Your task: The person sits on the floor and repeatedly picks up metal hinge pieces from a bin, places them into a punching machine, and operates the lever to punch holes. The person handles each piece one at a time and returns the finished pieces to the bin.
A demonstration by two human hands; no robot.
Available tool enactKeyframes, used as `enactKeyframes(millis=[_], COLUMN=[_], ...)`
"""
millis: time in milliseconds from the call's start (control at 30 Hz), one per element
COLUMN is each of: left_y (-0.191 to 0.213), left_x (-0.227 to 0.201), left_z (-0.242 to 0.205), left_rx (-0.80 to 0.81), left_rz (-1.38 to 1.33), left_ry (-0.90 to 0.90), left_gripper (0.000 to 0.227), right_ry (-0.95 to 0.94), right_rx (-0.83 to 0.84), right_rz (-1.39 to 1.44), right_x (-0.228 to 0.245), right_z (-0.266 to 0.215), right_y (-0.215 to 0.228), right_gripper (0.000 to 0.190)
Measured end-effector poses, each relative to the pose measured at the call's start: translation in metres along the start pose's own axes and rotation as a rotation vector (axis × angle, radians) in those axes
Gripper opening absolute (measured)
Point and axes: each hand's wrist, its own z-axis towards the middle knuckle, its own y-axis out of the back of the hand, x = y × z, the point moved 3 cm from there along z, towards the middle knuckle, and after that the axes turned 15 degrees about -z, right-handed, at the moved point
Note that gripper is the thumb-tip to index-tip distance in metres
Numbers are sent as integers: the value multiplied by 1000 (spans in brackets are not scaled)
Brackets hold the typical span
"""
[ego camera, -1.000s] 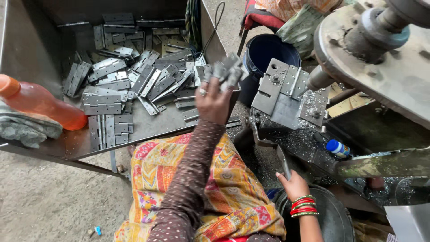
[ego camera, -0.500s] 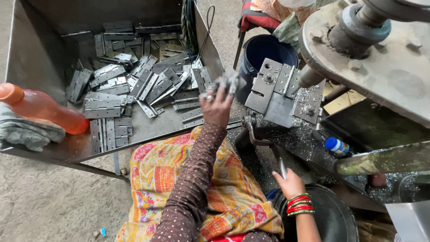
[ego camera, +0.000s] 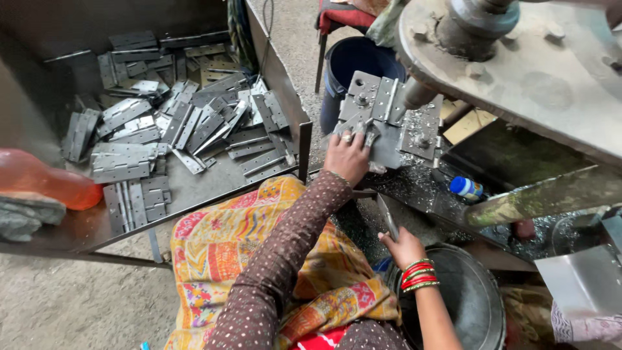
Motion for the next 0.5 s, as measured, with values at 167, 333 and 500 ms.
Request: enactKeyframes(millis=[167,333,500], left_y=[6,2,-17], left_x=[11,-24,-39], left_z=[-11,-33,-12], left_rx=[-2,126,203], left_rz=[-50,-118,-133], left_ry=[224,73,55], left_gripper=[56,65,61], right_ry=[-44,-57,-21], right_rx=[43,66,32], right_rz=[-39,-88,-53], right_x=[8,12,12], right_z=[-9,-6,-8], right_y=[6,13,13], right_gripper=[53,52,51])
